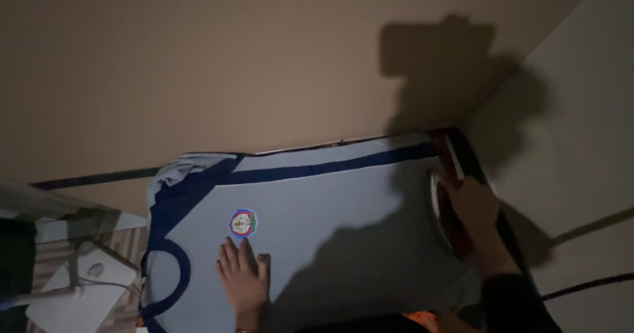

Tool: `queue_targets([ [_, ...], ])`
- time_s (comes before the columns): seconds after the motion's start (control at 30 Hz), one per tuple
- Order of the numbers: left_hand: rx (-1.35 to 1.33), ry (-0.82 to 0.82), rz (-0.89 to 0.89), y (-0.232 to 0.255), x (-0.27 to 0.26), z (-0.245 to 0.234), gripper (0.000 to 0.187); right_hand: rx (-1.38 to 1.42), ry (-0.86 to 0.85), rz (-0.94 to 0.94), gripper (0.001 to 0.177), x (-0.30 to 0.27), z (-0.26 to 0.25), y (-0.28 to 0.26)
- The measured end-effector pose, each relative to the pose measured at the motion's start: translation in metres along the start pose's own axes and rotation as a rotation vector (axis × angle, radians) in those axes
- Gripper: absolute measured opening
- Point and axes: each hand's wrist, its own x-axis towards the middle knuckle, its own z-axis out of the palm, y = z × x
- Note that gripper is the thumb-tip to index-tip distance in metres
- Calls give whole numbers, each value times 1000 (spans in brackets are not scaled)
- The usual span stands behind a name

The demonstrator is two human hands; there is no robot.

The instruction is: Ironing a grey and blue t-shirt on an ironing board.

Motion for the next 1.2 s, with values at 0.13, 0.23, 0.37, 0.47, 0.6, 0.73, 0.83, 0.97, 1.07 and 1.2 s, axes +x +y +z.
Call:
queue_targets([
  [0.13,6,9,-11,3,1,-2,67,126,27,-3,79,35,6,2],
  [0.23,-15,-9,-38,7,2,-8,67,44,8,28,75,47,12,3],
  [0.37,-4,-26,-46,6,2,-6,66,-63,8,27,75,62,36,18],
  [0.47,11,-26,-35,2,0,-2,67,-42,-19,-74,67,60,48,25],
  [0.6,4,-25,-36,2,0,-1,68,40,34,-359,61,43,74,33],
  [0.73,-17,-39,-39,-3,1,4,70,-59,-437,30,64,-47,14,-36],
  [0.83,119,-69,-29,-10,3,12,70,12,-545,-193,56,-74,21,-50],
  [0.97,0,15,-20,-2,5,4,67,-78,-602,-294,67,-82,36,-67],
  [1.07,6,105,7,-10,5,21,66,-214,-594,-301,66,-84,9,-97],
  [1.2,18,133,-13,-14,4,28,69,-179,52,-1096,60,-29,123,-45],
])
